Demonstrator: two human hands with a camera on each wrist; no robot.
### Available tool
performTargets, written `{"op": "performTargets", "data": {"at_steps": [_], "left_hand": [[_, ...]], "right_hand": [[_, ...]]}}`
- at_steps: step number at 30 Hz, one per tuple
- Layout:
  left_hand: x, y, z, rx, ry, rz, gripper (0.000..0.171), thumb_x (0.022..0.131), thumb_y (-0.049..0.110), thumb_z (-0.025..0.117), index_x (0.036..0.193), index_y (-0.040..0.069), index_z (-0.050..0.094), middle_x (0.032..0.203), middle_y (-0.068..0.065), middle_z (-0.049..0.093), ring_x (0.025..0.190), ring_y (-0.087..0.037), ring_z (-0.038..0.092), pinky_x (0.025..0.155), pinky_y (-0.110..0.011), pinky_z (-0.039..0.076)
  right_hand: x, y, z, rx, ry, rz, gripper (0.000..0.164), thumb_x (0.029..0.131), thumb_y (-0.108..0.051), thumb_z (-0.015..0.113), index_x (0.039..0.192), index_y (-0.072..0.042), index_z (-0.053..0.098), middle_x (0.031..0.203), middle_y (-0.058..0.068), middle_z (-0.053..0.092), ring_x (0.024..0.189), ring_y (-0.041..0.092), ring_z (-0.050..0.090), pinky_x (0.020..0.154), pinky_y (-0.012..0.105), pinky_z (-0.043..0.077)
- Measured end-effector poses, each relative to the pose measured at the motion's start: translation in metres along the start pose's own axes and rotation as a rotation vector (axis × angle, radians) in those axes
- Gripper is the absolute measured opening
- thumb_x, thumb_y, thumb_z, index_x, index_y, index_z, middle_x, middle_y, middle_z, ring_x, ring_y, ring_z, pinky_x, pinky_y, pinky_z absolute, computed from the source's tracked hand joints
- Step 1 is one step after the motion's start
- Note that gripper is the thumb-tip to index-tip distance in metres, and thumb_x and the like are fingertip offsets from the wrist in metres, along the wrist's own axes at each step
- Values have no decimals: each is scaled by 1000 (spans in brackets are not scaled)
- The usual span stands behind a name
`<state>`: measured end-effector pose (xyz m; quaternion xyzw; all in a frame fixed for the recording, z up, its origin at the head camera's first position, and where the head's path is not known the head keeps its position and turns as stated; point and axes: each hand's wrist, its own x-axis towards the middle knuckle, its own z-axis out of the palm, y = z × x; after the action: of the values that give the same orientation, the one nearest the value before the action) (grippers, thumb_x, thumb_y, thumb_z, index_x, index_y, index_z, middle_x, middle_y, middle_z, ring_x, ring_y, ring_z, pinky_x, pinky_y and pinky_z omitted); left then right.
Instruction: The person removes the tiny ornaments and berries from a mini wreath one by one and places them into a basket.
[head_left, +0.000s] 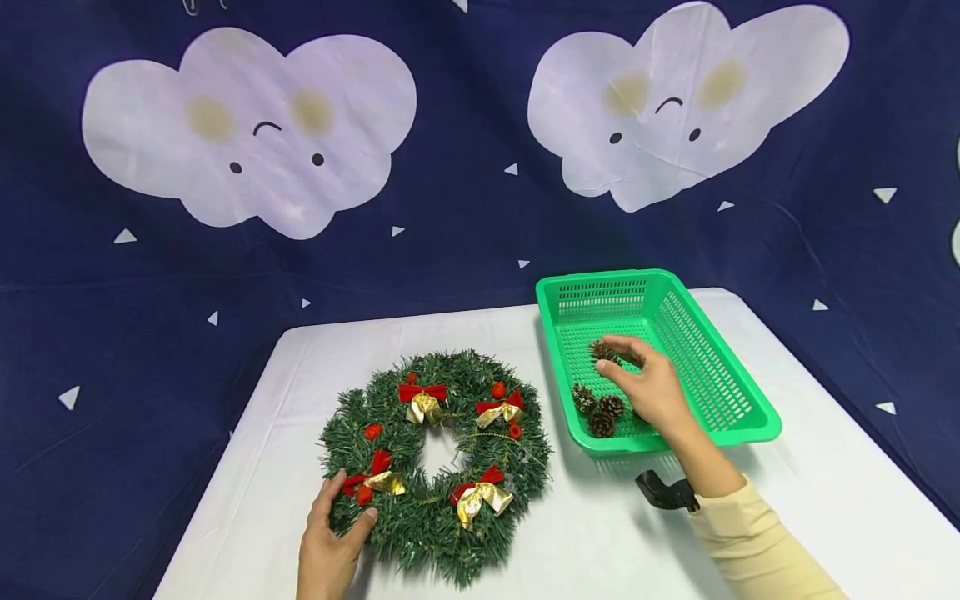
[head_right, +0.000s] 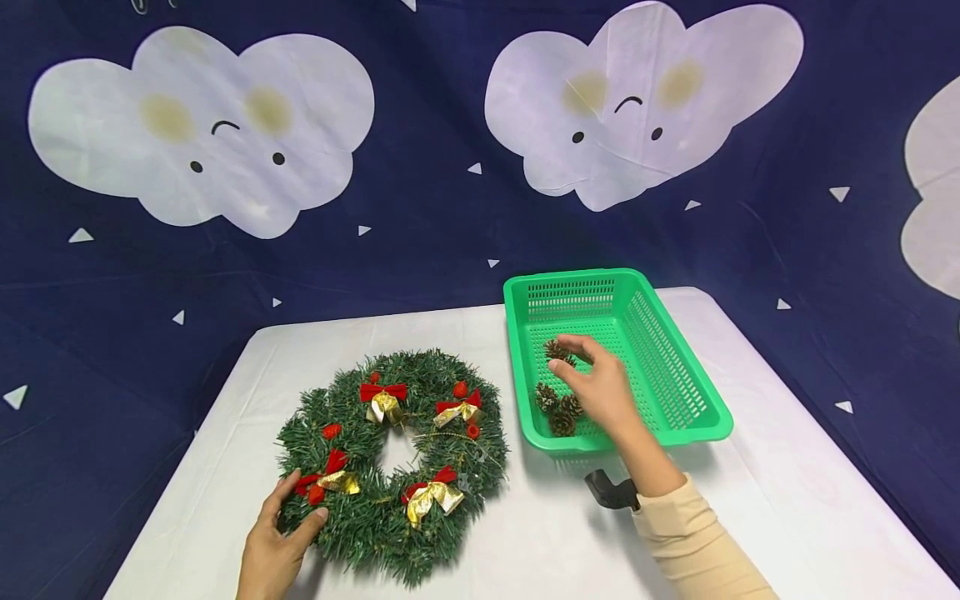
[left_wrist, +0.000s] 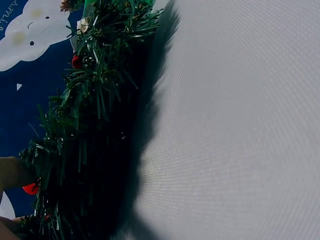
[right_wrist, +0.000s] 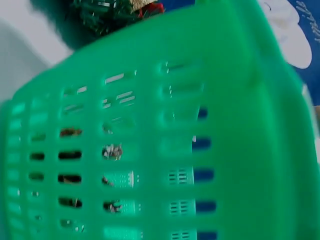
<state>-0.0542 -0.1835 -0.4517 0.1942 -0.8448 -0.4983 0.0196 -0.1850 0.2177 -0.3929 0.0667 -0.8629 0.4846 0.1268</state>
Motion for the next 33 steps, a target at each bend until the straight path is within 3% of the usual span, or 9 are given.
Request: {"op": "performTargets", "data": {"at_steps": [9,20,33], "left_hand": [[0,0,0,0,5,7,78,85,21,69,150,11,26,157,-25,11,141,-50,14,109,-68,18],[0,0,0,1,0,-8,78,86,22,68,150,12,25,157,-25,8,141,-50,13,108,-68,18],[0,-2,0,-11,1,4,78,86,23,69,150,11,25,157,-25,8,142,-50,13,109,-67,18]], "right_hand": [[5,14,-12,-60,28,7,47,89,-31,65,129,-6,56,126,21,60,118,38,55,96,57,44],[10,27,-22,-214,-3,64,50,91,-36,62,131,-8,54,128,20,59,118,44,54,91,57,47],[14,36,-32,-295,-10,99,47,91,-30,62,130,-5,54,125,23,60,116,45,53,90,58,45]]}}
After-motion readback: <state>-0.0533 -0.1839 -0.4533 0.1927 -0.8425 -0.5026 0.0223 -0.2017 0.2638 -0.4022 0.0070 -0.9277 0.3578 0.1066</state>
